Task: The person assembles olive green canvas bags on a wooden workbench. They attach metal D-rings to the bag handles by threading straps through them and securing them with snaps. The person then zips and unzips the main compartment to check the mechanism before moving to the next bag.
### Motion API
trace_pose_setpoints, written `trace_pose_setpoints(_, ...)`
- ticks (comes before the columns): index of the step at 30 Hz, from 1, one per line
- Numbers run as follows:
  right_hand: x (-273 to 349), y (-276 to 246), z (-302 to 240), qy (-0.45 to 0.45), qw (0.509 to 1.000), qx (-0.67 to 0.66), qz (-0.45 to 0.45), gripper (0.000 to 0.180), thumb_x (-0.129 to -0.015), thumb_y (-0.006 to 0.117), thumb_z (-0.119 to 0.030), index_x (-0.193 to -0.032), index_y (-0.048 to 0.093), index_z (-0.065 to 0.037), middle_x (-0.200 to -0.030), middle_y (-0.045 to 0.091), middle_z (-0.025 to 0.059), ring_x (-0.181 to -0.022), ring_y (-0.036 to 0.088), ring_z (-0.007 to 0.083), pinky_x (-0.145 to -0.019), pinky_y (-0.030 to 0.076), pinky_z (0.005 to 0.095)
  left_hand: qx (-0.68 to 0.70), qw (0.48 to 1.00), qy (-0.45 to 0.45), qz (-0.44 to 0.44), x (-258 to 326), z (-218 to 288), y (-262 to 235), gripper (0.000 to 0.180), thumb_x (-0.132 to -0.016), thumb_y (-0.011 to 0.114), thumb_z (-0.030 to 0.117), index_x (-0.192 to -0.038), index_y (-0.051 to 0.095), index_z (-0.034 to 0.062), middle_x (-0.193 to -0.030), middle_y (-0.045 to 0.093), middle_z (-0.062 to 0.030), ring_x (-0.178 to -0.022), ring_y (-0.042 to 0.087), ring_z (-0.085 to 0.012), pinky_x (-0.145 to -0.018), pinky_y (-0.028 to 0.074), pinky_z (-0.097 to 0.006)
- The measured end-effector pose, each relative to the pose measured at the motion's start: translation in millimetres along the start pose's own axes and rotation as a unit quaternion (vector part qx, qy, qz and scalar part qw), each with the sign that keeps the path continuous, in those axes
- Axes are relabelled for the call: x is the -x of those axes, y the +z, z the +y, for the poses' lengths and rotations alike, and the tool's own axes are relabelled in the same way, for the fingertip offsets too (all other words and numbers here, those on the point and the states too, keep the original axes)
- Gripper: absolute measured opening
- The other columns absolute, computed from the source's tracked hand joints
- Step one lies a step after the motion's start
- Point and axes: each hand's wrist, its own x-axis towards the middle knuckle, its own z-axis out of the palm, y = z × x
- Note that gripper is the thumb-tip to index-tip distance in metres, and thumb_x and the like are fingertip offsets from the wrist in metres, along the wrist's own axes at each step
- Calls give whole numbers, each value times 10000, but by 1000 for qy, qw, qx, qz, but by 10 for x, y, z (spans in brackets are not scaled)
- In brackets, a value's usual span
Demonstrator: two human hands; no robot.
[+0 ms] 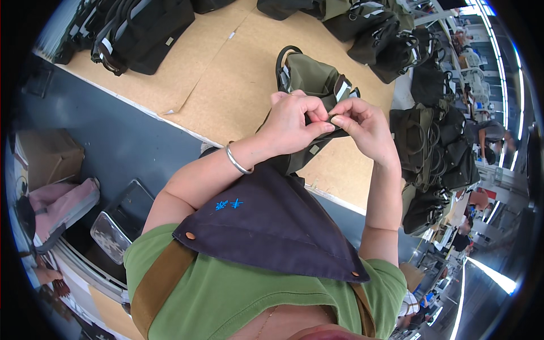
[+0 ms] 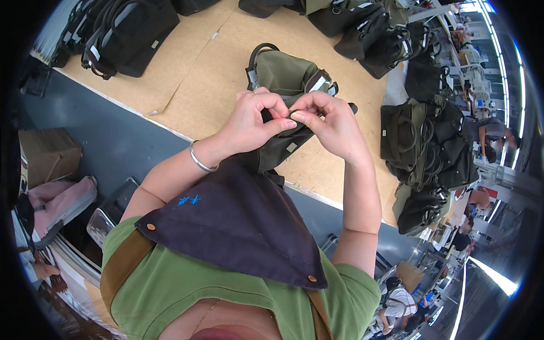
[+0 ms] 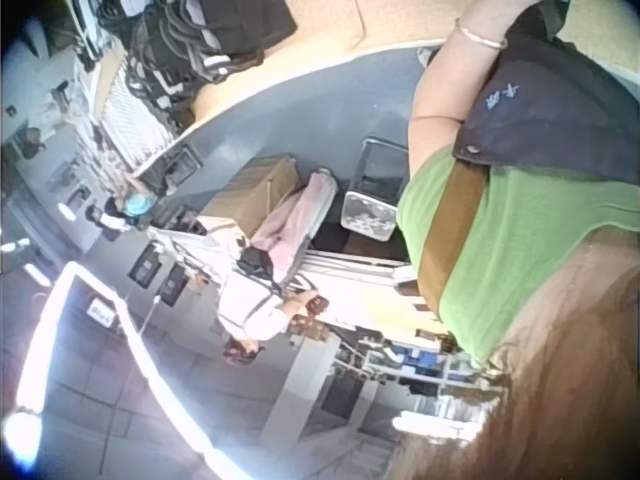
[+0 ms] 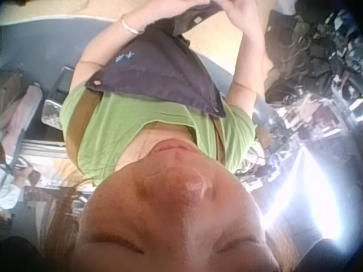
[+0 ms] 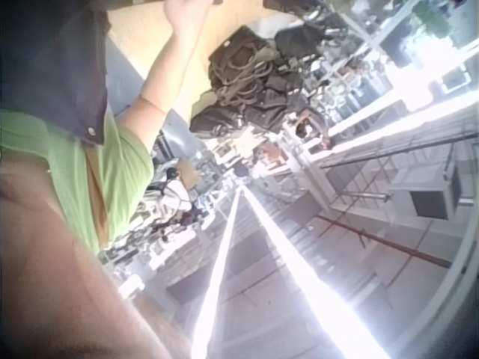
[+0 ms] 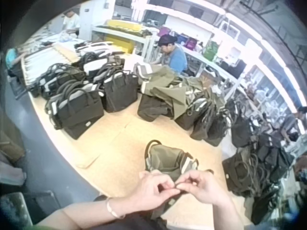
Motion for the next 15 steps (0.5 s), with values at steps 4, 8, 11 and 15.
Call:
trace_pose_setpoints(4,-32,-33,65,-8,1000,-5,-10,75,-860,663,-35,-927,640,-9,-804,617,-24,-724,509,54,-683,438,227,-52,997,28,-52,-44,31,-208,180,-766,786,276,-859,698,150,-825,674,56,-886,574,-112,-919,300,-344)
trace_pose_setpoints(8,-43,-84,88,-10,1000,0,-19,79,-868,655,-29,-943,636,-14,-812,605,-32,-733,501,47,-683,433,224,-38,992,44,-110,-34,-114,-242,150,-841,715,241,-973,711,169,-888,668,75,-959,559,-119,-983,240,-382)
trace_pose_setpoints(11,-44,-96,76,-1,1000,-5,-27,82,-871,651,-26,-951,635,-17,-816,599,-34,-738,497,44,-680,430,224,-32,990,13,-136,-87,-100,-257,119,-874,675,229,-965,718,166,-859,668,74,-948,564,-107,-989,245,-380)
trace_pose_setpoints(15,-35,-108,59,7,999,3,-35,92,-874,646,-19,-965,635,-20,-827,596,-37,-743,492,37,-678,426,219,15,993,58,-98,-120,-172,-205,136,-869,647,236,-931,739,157,-723,680,-1,-770,596,-158,-944,251,-383)
